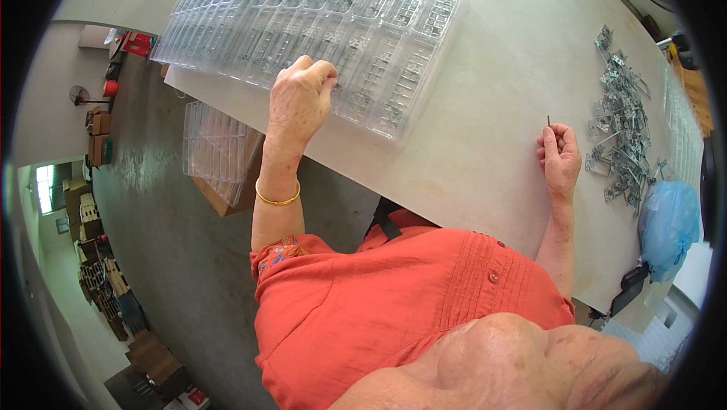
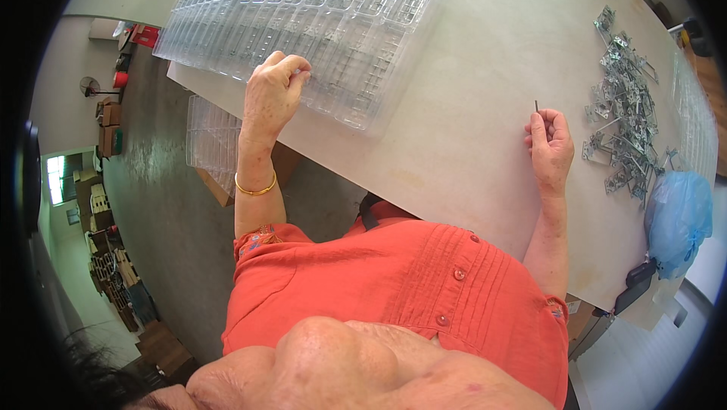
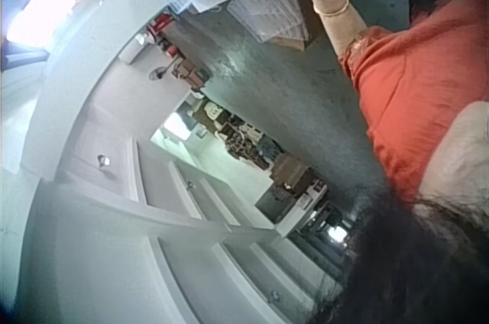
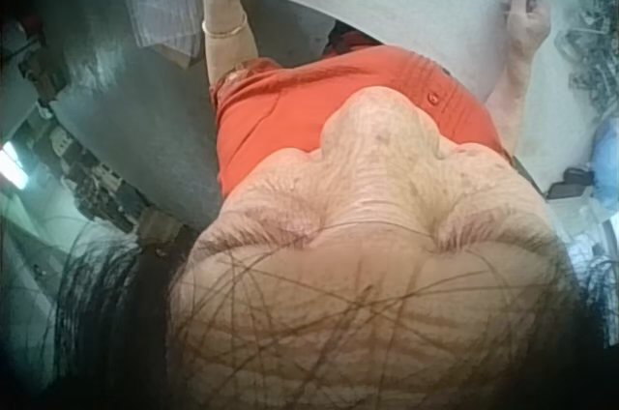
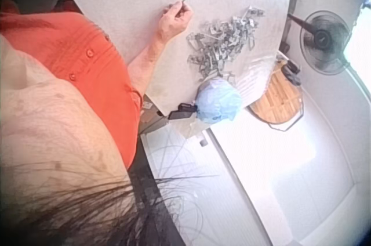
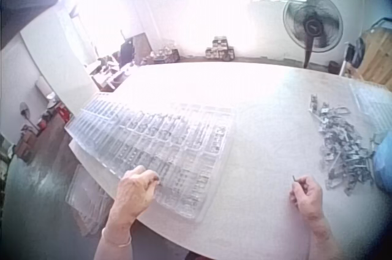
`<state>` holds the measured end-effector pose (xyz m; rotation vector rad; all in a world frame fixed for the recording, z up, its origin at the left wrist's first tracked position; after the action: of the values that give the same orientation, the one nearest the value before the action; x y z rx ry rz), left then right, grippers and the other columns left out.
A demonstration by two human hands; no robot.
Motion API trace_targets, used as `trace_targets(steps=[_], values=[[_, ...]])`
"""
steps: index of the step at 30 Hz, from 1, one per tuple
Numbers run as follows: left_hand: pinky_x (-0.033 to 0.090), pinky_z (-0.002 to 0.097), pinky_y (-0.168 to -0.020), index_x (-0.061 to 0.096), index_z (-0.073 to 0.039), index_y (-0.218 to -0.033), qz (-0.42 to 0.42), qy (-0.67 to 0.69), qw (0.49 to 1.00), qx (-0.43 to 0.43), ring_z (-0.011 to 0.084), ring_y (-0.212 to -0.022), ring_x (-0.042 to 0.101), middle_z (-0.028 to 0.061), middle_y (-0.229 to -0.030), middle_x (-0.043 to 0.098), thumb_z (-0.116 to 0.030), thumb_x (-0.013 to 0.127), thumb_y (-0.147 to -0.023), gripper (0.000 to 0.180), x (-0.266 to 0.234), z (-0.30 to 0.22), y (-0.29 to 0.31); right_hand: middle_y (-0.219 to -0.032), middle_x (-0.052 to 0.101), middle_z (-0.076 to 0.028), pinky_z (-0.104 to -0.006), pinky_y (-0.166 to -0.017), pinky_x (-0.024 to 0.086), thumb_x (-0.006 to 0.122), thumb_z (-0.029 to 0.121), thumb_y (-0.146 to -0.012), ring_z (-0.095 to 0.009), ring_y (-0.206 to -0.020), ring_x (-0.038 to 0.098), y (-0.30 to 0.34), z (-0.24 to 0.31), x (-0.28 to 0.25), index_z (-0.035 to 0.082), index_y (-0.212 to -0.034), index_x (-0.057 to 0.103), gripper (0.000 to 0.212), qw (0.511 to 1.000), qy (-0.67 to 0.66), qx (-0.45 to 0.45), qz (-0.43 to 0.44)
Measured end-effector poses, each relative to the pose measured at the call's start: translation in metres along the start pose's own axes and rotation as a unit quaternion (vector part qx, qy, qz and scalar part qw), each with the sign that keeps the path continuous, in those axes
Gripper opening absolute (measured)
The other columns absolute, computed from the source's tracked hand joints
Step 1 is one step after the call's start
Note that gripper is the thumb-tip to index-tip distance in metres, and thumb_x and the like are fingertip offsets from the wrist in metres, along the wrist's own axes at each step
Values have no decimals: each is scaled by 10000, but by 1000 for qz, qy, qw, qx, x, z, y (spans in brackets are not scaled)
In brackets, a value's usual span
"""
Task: The person assembles metal brackets by hand, places the assembled brackets into compartments of a plastic tray, and arranges metal pieces on the table.
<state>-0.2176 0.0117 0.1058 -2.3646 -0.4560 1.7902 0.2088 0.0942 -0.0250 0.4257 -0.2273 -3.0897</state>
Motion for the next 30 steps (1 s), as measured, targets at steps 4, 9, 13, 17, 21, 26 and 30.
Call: trace_targets(steps=[4, 9, 13, 17, 21, 26, 30], values=[[484, 407, -724, 724, -74, -915, 1, -4, 1000, 1, 296, -758, 601, 89, -795, 599, -83, 697, -860, 62, 1, 0, -1, -810, 642, 20, -176, -545, 420, 625, 197, -1011, -34, -646, 549, 1, 1, 0, 69, -1051, 616, 134, 1000, 1, 1, 0], [488, 409, -729, 720, -59, -917, -6, -3, 1000, 8, 302, -757, 607, 97, -804, 612, -78, 694, -862, 63, 0, 0, 1, -813, 641, 19, -180, -556, 425, 623, 200, -1010, -37, -654, 550, 2, 1, 1, 68, -1050, 617, 138, 1000, 8, 6, 0], [492, 408, -722, 712, -36, -928, -49, 3, 999, 10, 306, -767, 632, 110, -841, 648, -69, 687, -872, 70, -15, 0, 4, -816, 641, 19, -185, -562, 431, 620, 200, -1010, -40, -657, 552, 2, 0, 2, 67, -1048, 620, 138, 1000, 10, 8, 1], [494, 405, -710, 709, -36, -936, -84, -21, 996, 13, 307, -776, 645, 116, -863, 662, -71, 677, -887, 68, -31, -2, 3, -825, 646, 14, -194, -577, 448, 618, 203, -1011, -47, -667, 560, 4, 3, 3, 60, -1058, 624, 150, 1000, 6, 14, -1], [494, 373, -689, 704, -38, -942, -116, -16, 993, 34, 278, -743, 627, 112, -849, 649, -55, 665, -903, 58, -36, -23, 4, -815, 673, -21, -255, -642, 507, 626, 185, -988, -84, -729, 612, -2, -7, -2, 34, -1032, 652, 160, 1000, 22, -15, -10], [467, 288, -640, 701, -14, -963, -119, 44, 989, 81, 164, -702, 557, 62, -809, 609, -9, 673, -919, 53, -38, -70, 9, -846, 702, -149, -382, -705, 527, 654, 194, -920, -263, -761, 683, 1, 25, 8, 58, -1008, 677, 164, 984, 151, -92, 29], [485, 363, -702, 707, -36, -925, -97, 89, 988, 84, 236, -753, 620, 87, -855, 668, -26, 730, -859, 71, -17, -116, 7, -763, 650, -74, -314, -644, 492, 660, 135, -923, -166, -682, 615, 19, 34, 15, 52, -975, 655, 98, 974, 144, -150, 92]])
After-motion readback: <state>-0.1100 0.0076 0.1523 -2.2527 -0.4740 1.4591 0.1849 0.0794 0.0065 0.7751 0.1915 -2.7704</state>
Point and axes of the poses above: each hand's wrist, its own y-axis away from the middle knuckle, its own x-axis out of the palm, z = x × y, the point moved 9 cm from there along -y, towards the middle knuckle
